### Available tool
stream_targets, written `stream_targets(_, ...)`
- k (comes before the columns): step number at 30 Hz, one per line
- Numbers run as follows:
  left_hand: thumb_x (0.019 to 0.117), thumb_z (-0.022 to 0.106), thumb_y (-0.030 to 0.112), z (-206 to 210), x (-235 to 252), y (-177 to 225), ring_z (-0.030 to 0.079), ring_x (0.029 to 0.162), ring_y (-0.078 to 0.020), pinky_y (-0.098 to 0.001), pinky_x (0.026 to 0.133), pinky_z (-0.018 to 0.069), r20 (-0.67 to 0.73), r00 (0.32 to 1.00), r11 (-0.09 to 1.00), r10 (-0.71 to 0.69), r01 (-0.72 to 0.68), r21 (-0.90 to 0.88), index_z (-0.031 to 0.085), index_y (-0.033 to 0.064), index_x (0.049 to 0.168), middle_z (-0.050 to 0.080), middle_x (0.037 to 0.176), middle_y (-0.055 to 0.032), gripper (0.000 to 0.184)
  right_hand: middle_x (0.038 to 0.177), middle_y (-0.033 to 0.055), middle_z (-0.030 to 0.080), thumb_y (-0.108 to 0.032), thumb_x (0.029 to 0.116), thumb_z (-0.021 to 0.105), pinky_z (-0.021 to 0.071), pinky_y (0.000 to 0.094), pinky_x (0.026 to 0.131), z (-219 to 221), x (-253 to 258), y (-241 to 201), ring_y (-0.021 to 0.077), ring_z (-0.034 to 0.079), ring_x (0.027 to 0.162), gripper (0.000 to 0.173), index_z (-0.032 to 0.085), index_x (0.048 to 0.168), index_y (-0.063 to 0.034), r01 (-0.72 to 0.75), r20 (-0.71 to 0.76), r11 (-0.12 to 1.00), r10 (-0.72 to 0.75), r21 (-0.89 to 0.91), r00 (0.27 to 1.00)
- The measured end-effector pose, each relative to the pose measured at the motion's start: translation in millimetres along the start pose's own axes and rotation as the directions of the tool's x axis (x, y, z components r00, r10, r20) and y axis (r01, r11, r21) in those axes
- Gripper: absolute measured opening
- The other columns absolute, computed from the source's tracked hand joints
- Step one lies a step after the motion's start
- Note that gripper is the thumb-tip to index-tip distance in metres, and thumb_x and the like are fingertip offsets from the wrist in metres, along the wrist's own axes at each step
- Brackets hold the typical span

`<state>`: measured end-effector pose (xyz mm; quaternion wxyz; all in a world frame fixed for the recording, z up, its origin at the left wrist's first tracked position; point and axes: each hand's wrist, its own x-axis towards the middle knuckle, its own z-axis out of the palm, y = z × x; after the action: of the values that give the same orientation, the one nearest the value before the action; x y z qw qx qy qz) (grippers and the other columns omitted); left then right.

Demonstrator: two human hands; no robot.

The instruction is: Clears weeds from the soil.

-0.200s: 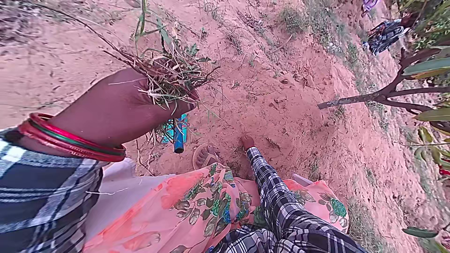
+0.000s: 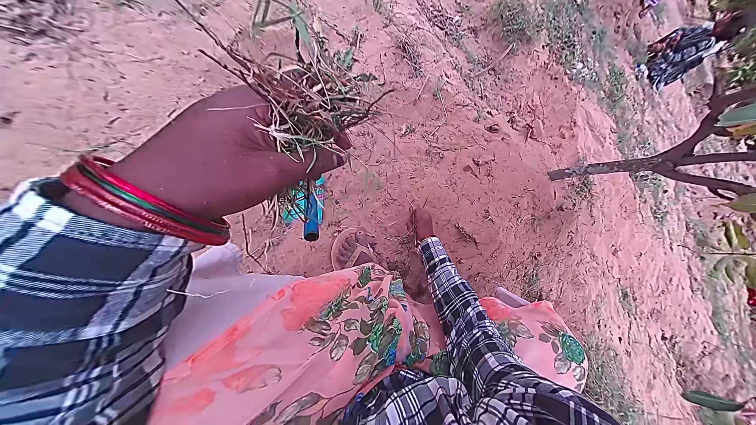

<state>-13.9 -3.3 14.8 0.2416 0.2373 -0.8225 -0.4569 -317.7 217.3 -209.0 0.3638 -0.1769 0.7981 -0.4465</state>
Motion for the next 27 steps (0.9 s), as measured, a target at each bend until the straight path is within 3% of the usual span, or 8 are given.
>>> stream_targets(2, 0.0891, 0.075, 0.052, 0.9, 4.6, 10.7, 0.065, 0.096, 0.0084, -0.0251, 0.083, 0.0616, 0.024, 0.999, 0.999, 0.023, -0.024, 0.032, 0.069, 0.0414, 0.115, 0.071, 0.109, 0.0193, 0.029, 0.064, 0.0006, 0.053, -0.028, 0.1105, 0.041, 0.0488, 0.0293, 0.053, -5.2, 8.2, -4.2, 0.0098, 0.051, 0.052, 0.034, 0.061, 0.097, -0.0027, -0.026, 0.028, 0.998, 0.028, -0.054, 0.999)
stream_targets(6, 0.0873, 0.076, 0.053, -3.9, 8.4, 28.1, 0.063, 0.095, 0.0105, -0.0238, 0.084, 0.0585, 0.014, 1.000, 0.998, 0.021, -0.021, 0.063, 0.073, 0.0418, 0.109, 0.070, 0.109, 0.0204, 0.025, 0.091, 0.0169, 0.064, -0.035, 0.1108, 0.040, 0.0510, 0.0480, 0.075, -27.2, 24.0, -11.7, 0.0255, 0.059, 0.078, 0.046, 0.066, 0.110, 0.0031, -0.125, -0.038, 0.923, 0.119, -0.365, 0.992)
stream_targets(10, 0.0883, 0.079, 0.044, -6.2, 13.1, 25.6, 0.065, 0.096, 0.0087, -0.0205, 0.083, 0.0597, 0.018, 0.997, 0.995, 0.072, -0.071, -0.064, 0.071, 0.0330, 0.114, 0.071, 0.109, 0.0166, 0.029, 0.087, 0.0175, 0.063, -0.041, 0.1114, 0.042, 0.0517, 0.0478, 0.073, -49.6, 25.6, 3.8, 0.0270, 0.060, 0.073, 0.050, 0.066, 0.110, 0.0025, -0.073, 0.027, 0.831, 0.106, -0.551, 0.994)
stream_targets(12, 0.0872, 0.081, 0.037, -6.8, 16.5, 27.3, 0.067, 0.094, 0.0079, -0.0201, 0.081, 0.0612, 0.035, 0.997, 0.992, 0.065, -0.060, -0.112, 0.069, 0.0277, 0.117, 0.072, 0.107, 0.0141, 0.033, 0.113, 0.0269, 0.069, -0.039, 0.1121, 0.043, 0.0495, 0.0584, 0.098, -53.8, 18.0, 1.9, 0.0395, 0.067, 0.106, 0.051, 0.067, 0.122, 0.0050, -0.003, 0.141, 0.645, 0.171, -0.764, 0.975)
stream_targets(14, 0.0863, 0.081, 0.037, -7.9, 20.0, 25.6, 0.066, 0.096, 0.0086, -0.0199, 0.083, 0.0604, 0.063, 0.997, 0.991, 0.052, -0.044, -0.125, 0.069, 0.0284, 0.119, 0.072, 0.108, 0.0148, 0.036, 0.128, 0.0262, 0.068, -0.033, 0.1115, 0.044, 0.0448, 0.0616, 0.108, -50.4, 10.1, 5.5, 0.0415, 0.063, 0.124, 0.044, 0.067, 0.128, 0.0010, 0.052, 0.185, 0.450, 0.258, -0.891, 0.948)
stream_targets(18, 0.0861, 0.082, 0.040, -4.6, 25.6, 8.1, 0.066, 0.095, 0.0095, -0.0184, 0.081, 0.0616, 0.037, 0.994, 0.980, 0.108, -0.100, -0.171, 0.068, 0.0315, 0.120, 0.072, 0.108, 0.0167, 0.038, 0.134, 0.0254, 0.063, -0.032, 0.1024, 0.061, 0.0499, 0.0606, 0.103, -35.1, 1.5, 23.2, 0.0426, 0.060, 0.125, 0.036, 0.069, 0.130, -0.0105, 0.064, 0.109, 0.311, 0.130, -0.948, 0.985)
stream_targets(24, 0.0855, 0.082, 0.047, -5.0, 27.9, 9.9, 0.064, 0.100, 0.0126, -0.0171, 0.086, 0.0595, 0.064, 0.993, 0.989, 0.100, -0.092, -0.112, 0.070, 0.0347, 0.119, 0.071, 0.111, 0.0199, 0.038, 0.150, 0.0247, 0.050, -0.039, 0.0860, 0.081, 0.0495, 0.0706, 0.097, 6.8, -14.1, 43.3, 0.0507, 0.048, 0.136, 0.068, 0.057, 0.147, -0.0191, 0.161, 0.189, 0.249, 0.093, -0.955, 0.978)
stream_targets(27, 0.0890, 0.079, 0.042, -5.1, 18.4, 17.1, 0.065, 0.097, 0.0116, -0.0157, 0.082, 0.0592, 0.038, 0.991, 0.982, 0.130, -0.124, -0.142, 0.069, 0.0300, 0.120, 0.071, 0.109, 0.0176, 0.035, 0.145, 0.0241, 0.054, -0.016, 0.0923, 0.072, 0.0534, 0.0697, 0.092, 22.2, -23.1, 57.8, 0.0501, 0.053, 0.130, 0.040, 0.068, 0.132, -0.0154, 0.251, 0.282, 0.198, 0.149, -0.948, 0.948)
